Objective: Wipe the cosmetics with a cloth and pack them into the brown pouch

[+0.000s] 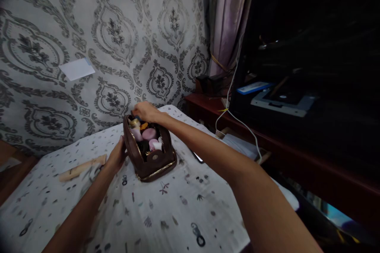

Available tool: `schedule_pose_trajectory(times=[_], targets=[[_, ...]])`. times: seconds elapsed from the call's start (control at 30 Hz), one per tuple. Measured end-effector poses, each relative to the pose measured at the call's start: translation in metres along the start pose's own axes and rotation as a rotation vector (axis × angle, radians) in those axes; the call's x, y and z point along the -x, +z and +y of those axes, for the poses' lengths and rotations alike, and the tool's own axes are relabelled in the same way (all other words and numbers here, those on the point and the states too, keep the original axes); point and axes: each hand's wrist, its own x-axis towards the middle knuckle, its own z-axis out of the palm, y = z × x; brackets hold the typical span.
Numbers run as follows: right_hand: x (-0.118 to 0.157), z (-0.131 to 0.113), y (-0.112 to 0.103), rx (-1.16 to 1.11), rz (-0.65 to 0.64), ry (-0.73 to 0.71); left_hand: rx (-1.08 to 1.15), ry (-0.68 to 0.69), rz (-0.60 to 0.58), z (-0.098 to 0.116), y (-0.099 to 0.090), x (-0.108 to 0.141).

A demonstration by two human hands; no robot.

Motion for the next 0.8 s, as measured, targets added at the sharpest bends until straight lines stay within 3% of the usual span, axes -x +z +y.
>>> schedule_pose_trajectory(times=[0.13, 0.27, 0.37, 0.47, 0.53, 0.57, 0.63, 0.7, 0.8], targets=[[0.018, 0.006, -0.004, -0.005, 0.196, 0.18, -0.043, -0.006, 0.02, -0.001, 0.001, 0.001], [0.03, 0.006, -0.006, -0.055, 0.167, 0.183, -0.095, 0.026, -0.007, -0.001, 0.003, 0.004], [0.04, 0.005, -0.009, -0.143, 0.245, 0.191, -0.193, 0.085, -0.003, 0.007, -0.01, 0.008], [0.064, 0.001, -0.011, -0.26, 0.399, 0.136, -0.468, 0.23, 0.088, 0.022, -0.055, 0.012], [0.09, -0.008, -0.011, -0.323, 0.505, 0.074, -0.805, 0.357, 0.147, 0.031, -0.1, 0.015], [0.105, -0.015, -0.011, -0.341, 0.539, 0.044, -1.023, 0.358, 0.17, 0.035, -0.124, 0.018], [0.135, -0.033, -0.007, -0.357, 0.582, 0.006, -1.459, 0.177, 0.13, 0.038, -0.167, 0.024], [0.161, -0.053, 0.002, -0.384, 0.528, -0.021, -1.553, 0.037, 0.084, 0.037, -0.198, 0.031], [0.187, -0.08, 0.028, -0.431, 0.391, -0.168, -1.581, -0.085, 0.011, 0.034, -0.219, 0.04]])
